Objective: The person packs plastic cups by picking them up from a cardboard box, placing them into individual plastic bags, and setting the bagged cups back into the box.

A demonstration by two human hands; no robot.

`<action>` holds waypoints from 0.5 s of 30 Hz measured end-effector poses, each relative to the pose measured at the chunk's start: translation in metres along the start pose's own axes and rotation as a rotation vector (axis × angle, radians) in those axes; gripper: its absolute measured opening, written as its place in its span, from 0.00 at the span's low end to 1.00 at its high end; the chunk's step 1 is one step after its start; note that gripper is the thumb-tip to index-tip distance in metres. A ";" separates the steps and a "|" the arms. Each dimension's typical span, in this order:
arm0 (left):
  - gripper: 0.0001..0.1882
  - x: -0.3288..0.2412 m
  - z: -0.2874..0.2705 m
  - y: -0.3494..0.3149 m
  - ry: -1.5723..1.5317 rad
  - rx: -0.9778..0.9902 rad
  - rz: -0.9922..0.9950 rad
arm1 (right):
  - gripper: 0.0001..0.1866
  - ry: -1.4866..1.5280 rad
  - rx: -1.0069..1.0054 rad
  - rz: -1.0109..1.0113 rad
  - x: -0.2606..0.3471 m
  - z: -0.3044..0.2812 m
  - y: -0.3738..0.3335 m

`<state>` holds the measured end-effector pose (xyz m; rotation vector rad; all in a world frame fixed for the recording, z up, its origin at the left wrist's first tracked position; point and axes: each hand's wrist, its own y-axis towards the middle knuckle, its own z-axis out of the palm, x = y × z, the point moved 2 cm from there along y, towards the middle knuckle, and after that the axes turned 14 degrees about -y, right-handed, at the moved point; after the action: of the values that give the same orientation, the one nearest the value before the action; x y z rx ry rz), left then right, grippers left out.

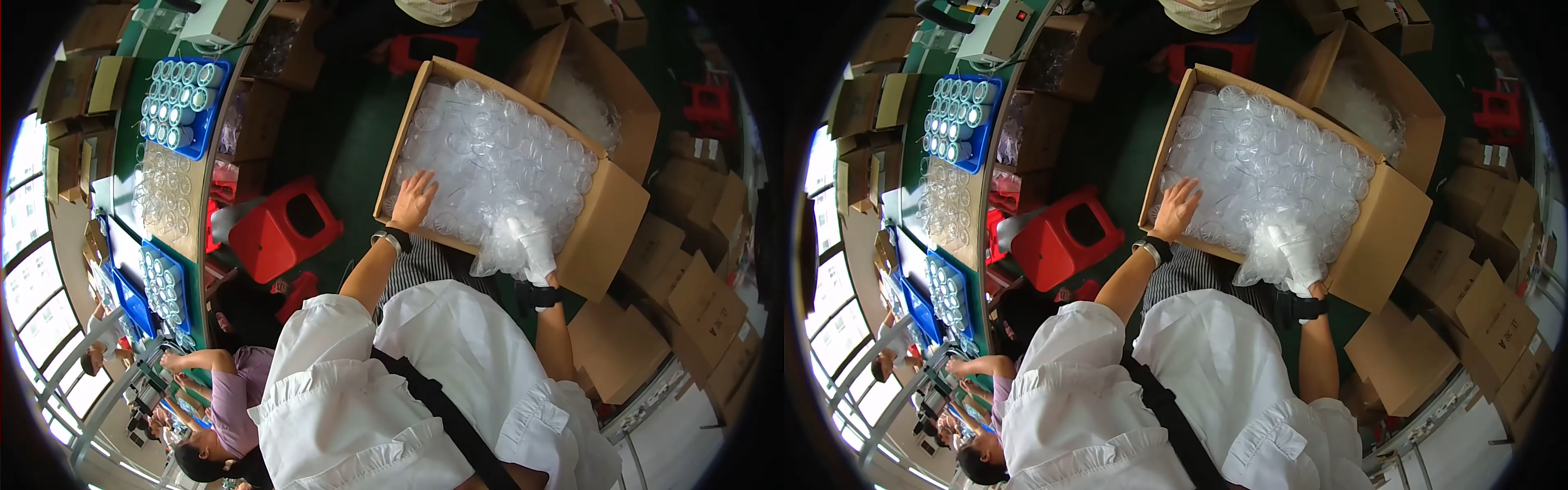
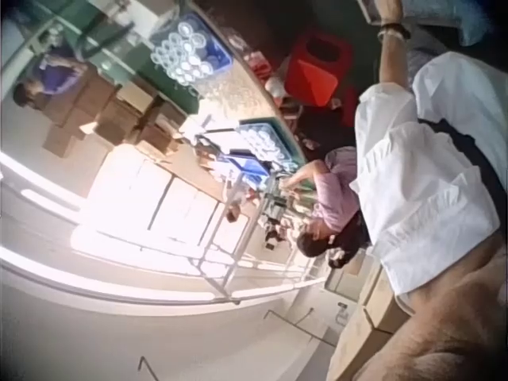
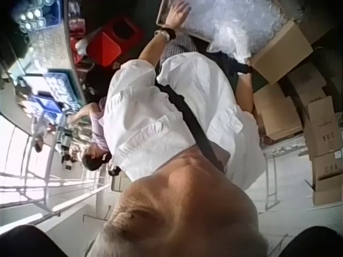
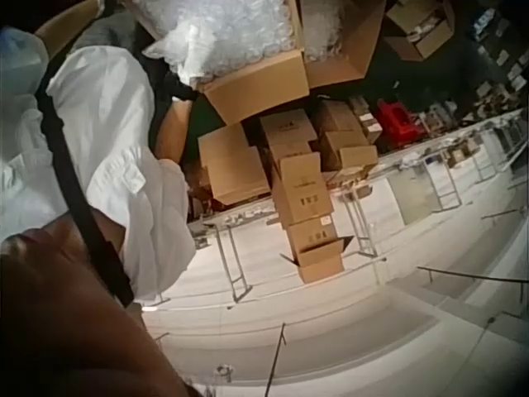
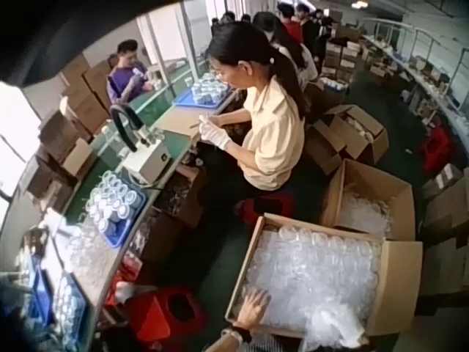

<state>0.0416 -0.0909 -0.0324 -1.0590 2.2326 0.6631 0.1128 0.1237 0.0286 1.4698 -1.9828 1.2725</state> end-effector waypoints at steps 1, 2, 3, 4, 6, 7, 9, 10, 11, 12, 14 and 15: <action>0.16 0.001 0.000 -0.002 -0.034 0.013 -0.004 | 0.15 -0.003 -0.004 0.013 0.000 0.000 -0.001; 0.14 0.003 0.000 -0.003 -0.068 0.026 -0.008 | 0.15 -0.006 -0.007 0.024 -0.001 0.001 -0.002; 0.12 0.004 0.000 -0.004 -0.100 0.039 -0.014 | 0.15 -0.007 -0.009 0.035 -0.001 0.002 -0.003; 0.12 0.004 0.000 -0.004 -0.098 0.041 -0.014 | 0.16 -0.009 -0.009 0.045 0.000 0.004 -0.004; 0.09 0.002 0.001 -0.001 -0.164 0.069 -0.102 | 0.17 -0.010 -0.009 0.064 0.001 0.008 -0.005; 0.07 0.002 0.002 0.000 -0.196 0.083 -0.147 | 0.17 -0.010 -0.008 0.071 0.001 0.010 -0.005; 0.07 0.000 -0.001 0.004 -0.264 0.033 -0.159 | 0.18 -0.012 -0.008 0.085 0.003 0.014 -0.004; 0.07 -0.001 -0.004 0.007 -0.336 -0.016 -0.168 | 0.19 -0.014 -0.008 0.090 0.004 0.015 -0.003; 0.07 -0.003 -0.007 0.010 -0.408 -0.067 -0.177 | 0.20 -0.015 -0.009 0.095 0.005 0.016 -0.002; 0.07 -0.005 -0.010 0.011 -0.403 -0.071 -0.176 | 0.20 -0.017 -0.009 0.100 0.007 0.017 -0.001; 0.07 -0.019 -0.022 0.017 -0.543 -0.058 -0.170 | 0.21 -0.020 -0.010 0.112 0.012 0.019 0.000; 0.08 -0.027 -0.029 0.019 -0.615 -0.049 -0.167 | 0.21 -0.017 -0.009 0.111 0.017 0.020 0.003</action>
<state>0.0320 -0.0843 0.0099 -0.8979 1.5905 0.8378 0.1073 0.0978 0.0292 1.3883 -2.1043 1.2974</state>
